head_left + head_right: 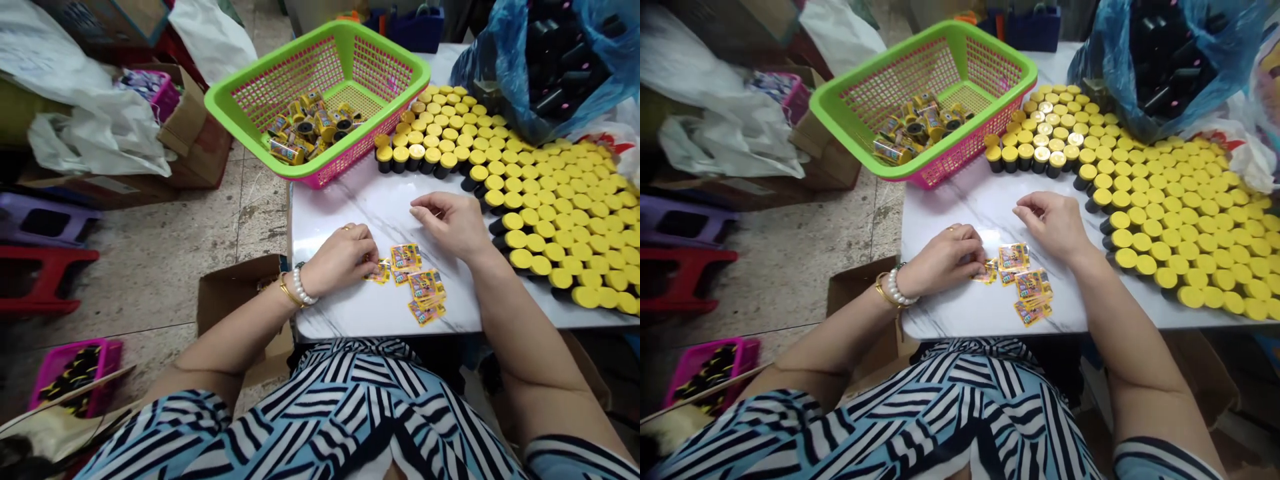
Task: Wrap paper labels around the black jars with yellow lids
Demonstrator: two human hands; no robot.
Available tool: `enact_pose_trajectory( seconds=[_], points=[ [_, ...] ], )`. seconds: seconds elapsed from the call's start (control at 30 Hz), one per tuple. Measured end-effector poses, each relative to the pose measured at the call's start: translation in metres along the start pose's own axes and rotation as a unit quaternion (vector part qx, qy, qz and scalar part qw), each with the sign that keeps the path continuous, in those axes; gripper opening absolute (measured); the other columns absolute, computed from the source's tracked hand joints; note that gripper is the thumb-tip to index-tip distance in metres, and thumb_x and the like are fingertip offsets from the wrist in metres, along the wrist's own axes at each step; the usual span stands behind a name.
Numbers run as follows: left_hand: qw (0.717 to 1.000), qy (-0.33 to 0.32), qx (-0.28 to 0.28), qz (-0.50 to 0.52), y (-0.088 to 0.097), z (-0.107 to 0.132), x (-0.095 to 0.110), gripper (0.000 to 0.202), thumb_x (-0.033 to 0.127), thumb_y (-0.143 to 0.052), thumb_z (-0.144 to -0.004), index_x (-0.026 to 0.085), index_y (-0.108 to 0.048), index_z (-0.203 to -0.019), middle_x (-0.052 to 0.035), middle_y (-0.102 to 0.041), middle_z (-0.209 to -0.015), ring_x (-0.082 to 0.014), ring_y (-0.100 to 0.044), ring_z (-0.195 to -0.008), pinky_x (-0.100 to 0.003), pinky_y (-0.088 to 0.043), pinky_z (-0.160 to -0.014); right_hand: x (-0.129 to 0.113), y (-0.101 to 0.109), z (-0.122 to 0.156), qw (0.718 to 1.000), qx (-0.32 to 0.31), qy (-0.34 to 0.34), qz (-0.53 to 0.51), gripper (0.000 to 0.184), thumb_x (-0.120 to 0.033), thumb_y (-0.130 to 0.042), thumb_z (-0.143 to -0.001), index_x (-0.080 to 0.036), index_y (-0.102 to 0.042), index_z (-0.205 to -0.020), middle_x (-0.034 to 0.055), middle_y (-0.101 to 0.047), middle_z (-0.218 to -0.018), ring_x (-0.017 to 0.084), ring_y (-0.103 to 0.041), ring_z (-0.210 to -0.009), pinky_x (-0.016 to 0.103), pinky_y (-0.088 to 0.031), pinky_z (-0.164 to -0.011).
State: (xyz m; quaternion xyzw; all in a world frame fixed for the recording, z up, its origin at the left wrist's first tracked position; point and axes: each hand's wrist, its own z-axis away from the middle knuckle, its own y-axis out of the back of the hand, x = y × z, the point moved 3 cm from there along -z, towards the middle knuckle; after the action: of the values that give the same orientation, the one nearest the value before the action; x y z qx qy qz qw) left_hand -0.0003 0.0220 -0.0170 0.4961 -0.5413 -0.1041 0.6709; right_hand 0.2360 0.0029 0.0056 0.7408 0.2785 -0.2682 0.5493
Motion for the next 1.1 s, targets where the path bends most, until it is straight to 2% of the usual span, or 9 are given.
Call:
enact_pose_trajectory(
  seconds=[0.1,0.27,0.4,0.53,0.6,0.67,0.77,0.93,1.1],
  points=[
    [0.988,0.061,0.058,0.131,0.005,-0.003,-0.005,0.014,0.028,-0.072,-0.088,0.016,-0.068,-0.082,-0.0054,-0.063,-0.087,-0.0173,-0.058,-0.082,-0.032,-0.048,-0.077,0.001,0.001,0.001,1.000,0.012,-0.001,-0.022,0.021,-0.035,-0.071,-0.090,-0.021,-0.083,-0.099,0.0059,-0.082,-0.091,0.019,-0.071,-0.076,0.033,-0.055,-0.074],
    [0.900,0.164,0.136,0.379,0.016,-0.029,-0.009,0.025,0.035,-0.076,-0.084,0.017,-0.059,-0.085,-0.0034,-0.069,-0.078,-0.0098,-0.057,-0.061,-0.024,-0.044,-0.058,0.007,0.002,0.000,0.990,0.002,-0.055,-0.133,0.032,-0.048,-0.074,-0.089,-0.020,-0.081,-0.103,0.0060,-0.080,-0.088,0.018,-0.070,-0.071,0.031,-0.055,-0.065],
    [0.854,0.180,0.191,0.450,0.028,-0.063,-0.002,0.025,0.033,-0.076,-0.083,0.017,-0.057,-0.083,-0.0037,-0.070,-0.074,-0.0093,-0.058,-0.058,-0.023,-0.043,-0.055,0.007,-0.007,-0.001,0.953,-0.060,-0.120,-0.273,0.051,-0.065,-0.067,-0.091,-0.018,-0.077,-0.110,0.0079,-0.078,-0.088,0.017,-0.071,-0.068,0.027,-0.050,-0.054],
    [0.921,0.090,0.217,0.312,0.042,-0.057,0.005,0.020,0.033,-0.074,-0.085,0.015,-0.067,-0.090,-0.0057,-0.071,-0.086,-0.0129,-0.062,-0.074,-0.027,-0.049,-0.069,0.011,-0.007,-0.002,0.971,-0.035,-0.119,-0.207,0.047,-0.060,-0.076,-0.085,-0.019,-0.078,-0.107,0.0071,-0.078,-0.087,0.017,-0.070,-0.070,0.028,-0.053,-0.058],
    [0.975,0.035,0.121,0.183,0.036,-0.035,0.008,0.026,0.035,-0.079,-0.082,0.017,-0.073,-0.099,-0.0070,-0.072,-0.096,-0.0171,-0.063,-0.084,-0.031,-0.050,-0.078,0.014,-0.005,-0.003,0.979,-0.013,-0.106,-0.174,0.042,-0.055,-0.077,-0.085,-0.019,-0.079,-0.106,0.0062,-0.078,-0.085,0.018,-0.070,-0.071,0.030,-0.055,-0.062],
    [0.998,0.006,0.022,0.061,0.023,-0.008,0.011,0.038,0.036,-0.085,-0.076,0.018,-0.076,-0.109,-0.0093,-0.070,-0.103,-0.0223,-0.062,-0.093,-0.036,-0.050,-0.085,0.013,-0.004,-0.002,0.981,-0.003,-0.095,-0.168,0.038,-0.053,-0.075,-0.087,-0.019,-0.079,-0.106,0.0059,-0.077,-0.085,0.018,-0.070,-0.072,0.032,-0.057,-0.066],
    [0.999,0.008,-0.013,-0.038,0.009,0.020,0.015,0.038,0.033,-0.081,-0.083,0.020,-0.076,-0.118,-0.0121,-0.066,-0.112,-0.0246,-0.059,-0.099,-0.038,-0.049,-0.089,0.008,-0.004,0.000,0.985,-0.012,-0.071,-0.154,0.036,-0.050,-0.074,-0.089,-0.020,-0.079,-0.109,0.0062,-0.078,-0.089,0.019,-0.071,-0.075,0.034,-0.058,-0.068],
    [0.998,-0.007,-0.042,-0.050,-0.005,0.024,0.025,0.009,0.017,-0.069,-0.088,0.017,-0.077,-0.092,-0.0118,-0.065,-0.108,-0.0233,-0.060,-0.100,-0.036,-0.049,-0.090,0.005,-0.010,0.002,0.991,-0.026,-0.048,-0.119,0.033,-0.046,-0.075,-0.088,-0.020,-0.080,-0.108,0.0067,-0.079,-0.093,0.020,-0.071,-0.079,0.035,-0.059,-0.072],
    [0.997,0.057,0.046,-0.028,-0.002,0.024,0.023,0.011,0.012,-0.057,-0.091,0.015,-0.067,-0.095,-0.0086,-0.069,-0.092,-0.0188,-0.063,-0.085,-0.033,-0.049,-0.079,0.015,-0.009,-0.001,0.994,-0.023,-0.049,-0.097,0.033,-0.046,-0.073,-0.089,-0.020,-0.080,-0.107,0.0062,-0.079,-0.092,0.020,-0.071,-0.078,0.035,-0.059,-0.072]
  ],
)
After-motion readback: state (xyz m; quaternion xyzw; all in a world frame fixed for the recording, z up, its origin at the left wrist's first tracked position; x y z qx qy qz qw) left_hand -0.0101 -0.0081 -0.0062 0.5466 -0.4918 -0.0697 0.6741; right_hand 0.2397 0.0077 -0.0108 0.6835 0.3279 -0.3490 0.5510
